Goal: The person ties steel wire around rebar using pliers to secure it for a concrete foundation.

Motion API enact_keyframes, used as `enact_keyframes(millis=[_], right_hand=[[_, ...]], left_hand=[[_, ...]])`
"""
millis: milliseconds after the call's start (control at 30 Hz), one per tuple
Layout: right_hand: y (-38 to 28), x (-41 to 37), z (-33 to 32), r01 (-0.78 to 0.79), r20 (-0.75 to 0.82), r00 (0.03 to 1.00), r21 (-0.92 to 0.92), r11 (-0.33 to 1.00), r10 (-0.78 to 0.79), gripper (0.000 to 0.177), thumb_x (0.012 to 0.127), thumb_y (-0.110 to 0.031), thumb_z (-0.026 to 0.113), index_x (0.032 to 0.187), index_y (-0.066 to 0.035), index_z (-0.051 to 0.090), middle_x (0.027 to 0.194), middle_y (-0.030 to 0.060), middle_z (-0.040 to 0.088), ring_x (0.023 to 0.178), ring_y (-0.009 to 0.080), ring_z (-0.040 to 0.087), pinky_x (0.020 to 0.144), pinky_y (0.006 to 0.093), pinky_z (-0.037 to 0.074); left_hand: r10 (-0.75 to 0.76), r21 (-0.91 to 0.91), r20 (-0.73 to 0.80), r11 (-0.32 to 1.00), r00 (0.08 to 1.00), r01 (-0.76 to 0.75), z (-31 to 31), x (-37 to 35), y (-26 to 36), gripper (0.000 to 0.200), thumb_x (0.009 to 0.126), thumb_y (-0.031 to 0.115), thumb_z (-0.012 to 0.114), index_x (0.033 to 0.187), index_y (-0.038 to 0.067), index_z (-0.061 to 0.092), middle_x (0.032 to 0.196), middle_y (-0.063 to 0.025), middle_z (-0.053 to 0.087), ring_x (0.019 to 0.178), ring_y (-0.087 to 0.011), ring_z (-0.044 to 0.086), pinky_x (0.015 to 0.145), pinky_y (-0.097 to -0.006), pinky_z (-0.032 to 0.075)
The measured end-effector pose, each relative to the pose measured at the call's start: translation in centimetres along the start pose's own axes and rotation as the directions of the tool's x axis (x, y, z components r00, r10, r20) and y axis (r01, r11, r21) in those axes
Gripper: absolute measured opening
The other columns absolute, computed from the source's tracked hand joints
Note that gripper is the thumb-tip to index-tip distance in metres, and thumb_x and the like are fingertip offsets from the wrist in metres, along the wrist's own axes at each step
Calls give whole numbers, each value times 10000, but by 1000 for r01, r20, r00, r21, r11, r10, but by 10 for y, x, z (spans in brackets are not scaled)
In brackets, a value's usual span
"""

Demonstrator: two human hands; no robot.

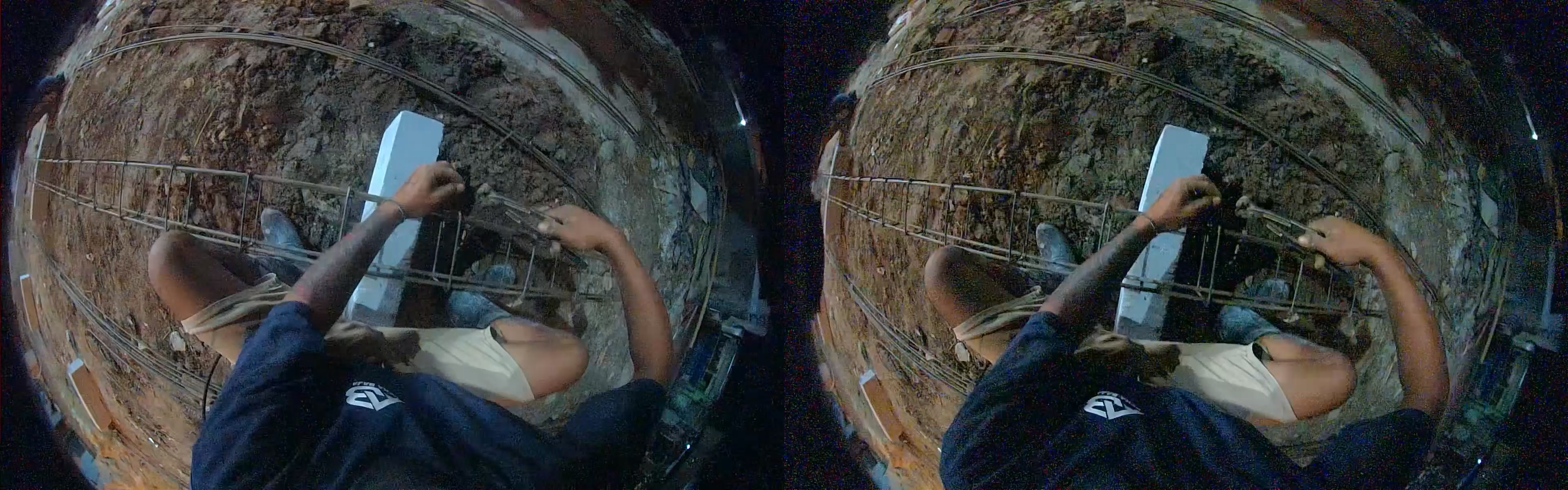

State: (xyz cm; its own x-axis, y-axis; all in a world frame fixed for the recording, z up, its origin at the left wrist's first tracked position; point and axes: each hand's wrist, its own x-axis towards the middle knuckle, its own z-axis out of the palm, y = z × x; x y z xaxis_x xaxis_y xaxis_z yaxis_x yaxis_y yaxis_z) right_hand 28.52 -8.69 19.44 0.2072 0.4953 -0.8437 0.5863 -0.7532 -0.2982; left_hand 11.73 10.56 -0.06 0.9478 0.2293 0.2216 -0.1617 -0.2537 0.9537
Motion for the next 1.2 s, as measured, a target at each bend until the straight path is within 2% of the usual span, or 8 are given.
enact_keyframes(millis=[100,167,233,533,833,1033,1100,1200], right_hand=[[17,22,-2,199,-123,954,-420,885,-273,387,822,-396,498,885,-16,534,785,187,565,755,343,555,714,426,420],[9,23,-10,84,-117,978,-531,843,-171,343,793,-385,539,892,-57,567,827,151,581,835,306,545,755,429,415],[4,29,-19,74,-123,940,-836,544,-318,230,756,-287,572,864,-86,602,875,104,591,955,260,510,791,418,410],[-15,70,-42,250,67,768,-947,203,-637,116,701,-130,526,759,-105,624,913,43,598,1041,215,477,824,343,393],[-44,95,-62,302,164,827,-936,179,-537,82,714,-128,517,731,-106,594,855,67,586,893,209,541,796,343,398],[-51,126,-57,191,39,695,-973,131,-718,58,684,-108,536,715,-81,577,729,56,558,778,209,539,725,348,414],[-64,123,-57,153,34,757,-980,126,-653,56,686,-126,539,696,-96,585,711,47,577,753,196,557,711,337,410],[-76,120,-57,111,38,801,-990,85,-598,68,685,-153,543,672,-117,598,678,37,601,723,176,575,710,321,397]], left_hand=[[-37,-83,-17,996,999,36,0,-1,4,209,811,197,570,845,-8,590,854,-121,566,833,-256,550,739,-347,424],[-52,-73,-72,996,996,46,4,-1,-3,210,813,201,570,842,-6,588,850,-117,558,836,-251,550,746,-350,420],[-141,-122,28,982,990,144,-3,-1,7,216,817,208,567,847,-5,588,858,-110,549,836,-241,549,753,-352,417],[-168,-151,26,974,985,170,-3,2,5,229,807,214,566,858,-9,583,893,-112,568,856,-228,549,791,-336,416],[-210,-244,92,943,973,227,1,4,2,311,821,272,520,968,0,554,896,-145,589,869,-266,558,767,-358,424],[-172,-50,-150,985,974,166,10,1,-4,275,832,251,490,891,-13,540,836,-102,585,795,-241,553,746,-338,427],[-235,-525,118,810,965,261,4,10,2,301,798,290,560,845,-7,535,795,-64,562,746,-162,529,693,-292,432],[-380,-243,92,888,921,391,11,32,24,369,724,334,655,821,-2,535,756,-39,552,700,-108,507,646,-255,428]])
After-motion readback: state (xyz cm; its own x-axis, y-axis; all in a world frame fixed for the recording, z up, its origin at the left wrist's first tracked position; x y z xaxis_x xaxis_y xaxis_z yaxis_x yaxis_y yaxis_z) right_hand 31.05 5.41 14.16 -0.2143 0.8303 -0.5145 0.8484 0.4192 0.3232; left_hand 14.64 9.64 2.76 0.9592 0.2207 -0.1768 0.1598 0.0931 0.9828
